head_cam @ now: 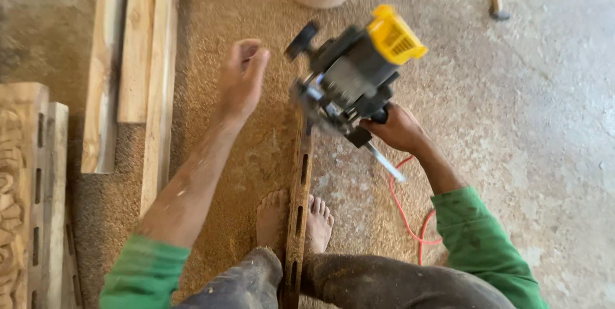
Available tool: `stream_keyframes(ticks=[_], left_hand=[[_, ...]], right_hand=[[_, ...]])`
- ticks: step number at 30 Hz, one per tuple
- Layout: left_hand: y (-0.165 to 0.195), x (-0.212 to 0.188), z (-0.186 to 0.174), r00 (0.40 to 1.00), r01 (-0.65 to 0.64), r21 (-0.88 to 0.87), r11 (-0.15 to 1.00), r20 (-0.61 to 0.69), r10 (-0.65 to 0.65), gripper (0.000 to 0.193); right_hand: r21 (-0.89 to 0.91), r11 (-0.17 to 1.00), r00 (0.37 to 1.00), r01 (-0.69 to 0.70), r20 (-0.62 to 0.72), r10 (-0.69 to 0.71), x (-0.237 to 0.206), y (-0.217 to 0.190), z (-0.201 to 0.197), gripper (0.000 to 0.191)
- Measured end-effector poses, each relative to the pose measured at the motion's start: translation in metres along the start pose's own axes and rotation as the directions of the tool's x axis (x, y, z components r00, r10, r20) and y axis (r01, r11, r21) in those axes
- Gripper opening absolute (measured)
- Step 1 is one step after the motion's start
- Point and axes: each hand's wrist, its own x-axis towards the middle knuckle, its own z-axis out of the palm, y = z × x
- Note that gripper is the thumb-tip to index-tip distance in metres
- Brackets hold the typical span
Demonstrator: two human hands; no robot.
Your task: The person uses a handheld electric router to carve grooves into a wooden plank. They hold the plank steady with their feet and guide the tool along its length, then flip the plank to work on the other side.
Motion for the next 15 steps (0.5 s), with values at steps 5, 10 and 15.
stream_keyframes(ticks=[5,10,15], left_hand=[[-0.035,-0.055,-0.048,0.947,0.320,-0.078,0.944,-0.009,-0.321,0.026],[-0.068,-0.075,-0.077,0.881,0.474,-0.127,0.871,0.064,-0.469,0.019],[-0.079,-0.092,-0.079,0.855,0.513,0.033,0.858,0.071,-0.514,0.022]], right_hand=[[0.804,0.558,0.977,-0.205,0.136,0.162,-0.002,0.068,0.060,0.035],[0.928,-0.327,0.967,-0.181,0.228,0.113,-0.023,0.111,0.105,0.030],[0.799,-0.601,0.992,-0.022,0.091,0.085,-0.068,0.150,0.119,0.049]])
